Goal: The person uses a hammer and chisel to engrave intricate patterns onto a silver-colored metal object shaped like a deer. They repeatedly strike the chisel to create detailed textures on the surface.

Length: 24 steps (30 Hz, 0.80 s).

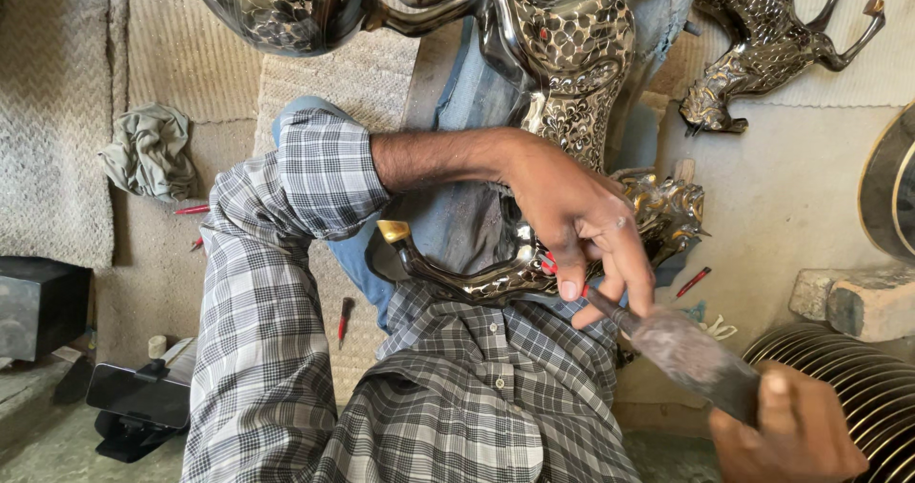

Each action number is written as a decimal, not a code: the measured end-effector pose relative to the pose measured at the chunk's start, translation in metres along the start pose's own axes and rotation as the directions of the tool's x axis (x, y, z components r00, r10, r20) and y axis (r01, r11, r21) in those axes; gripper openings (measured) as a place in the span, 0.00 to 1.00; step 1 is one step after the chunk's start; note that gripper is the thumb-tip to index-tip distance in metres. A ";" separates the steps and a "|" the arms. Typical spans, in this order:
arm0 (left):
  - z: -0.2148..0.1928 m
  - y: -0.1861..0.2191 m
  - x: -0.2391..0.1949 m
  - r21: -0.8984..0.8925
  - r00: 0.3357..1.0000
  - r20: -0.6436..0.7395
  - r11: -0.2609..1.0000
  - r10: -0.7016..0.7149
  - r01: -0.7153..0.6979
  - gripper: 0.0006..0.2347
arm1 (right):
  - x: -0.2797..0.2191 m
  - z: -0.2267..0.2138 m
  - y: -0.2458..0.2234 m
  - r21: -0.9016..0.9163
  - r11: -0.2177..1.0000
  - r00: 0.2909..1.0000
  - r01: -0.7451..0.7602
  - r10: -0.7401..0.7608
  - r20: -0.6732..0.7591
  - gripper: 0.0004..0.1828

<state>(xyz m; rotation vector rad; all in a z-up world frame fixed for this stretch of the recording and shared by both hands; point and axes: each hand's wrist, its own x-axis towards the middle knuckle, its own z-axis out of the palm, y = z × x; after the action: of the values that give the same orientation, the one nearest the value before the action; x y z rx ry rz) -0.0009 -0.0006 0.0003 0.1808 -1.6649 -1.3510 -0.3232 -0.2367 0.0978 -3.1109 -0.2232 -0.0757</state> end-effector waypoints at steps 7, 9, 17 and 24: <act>0.001 0.007 0.000 0.056 0.999 -0.029 0.998 -0.039 0.040 0.23 | 0.047 -0.019 -0.011 -0.197 0.920 0.939 0.338 -0.342 0.010 0.07; 0.002 0.009 0.000 0.049 0.999 -0.029 0.998 -0.045 0.046 0.23 | 0.053 -0.019 -0.005 -0.222 0.901 0.922 0.373 -0.386 -0.018 0.05; 0.003 0.011 0.000 0.085 0.997 -0.052 0.995 -0.048 0.053 0.22 | 0.026 -0.008 0.005 -0.035 0.987 0.987 0.155 -0.156 -0.034 0.19; 0.004 0.014 0.003 0.109 0.983 -0.149 0.987 -0.105 0.122 0.22 | -0.020 0.031 0.018 0.111 0.943 0.948 -0.315 0.318 -0.011 0.12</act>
<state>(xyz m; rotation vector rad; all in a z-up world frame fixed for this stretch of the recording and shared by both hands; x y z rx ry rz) 0.0002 0.0056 0.0141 0.4374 -1.6338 -1.2929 -0.3388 -0.2563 0.0660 -2.9896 0.2659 -0.0987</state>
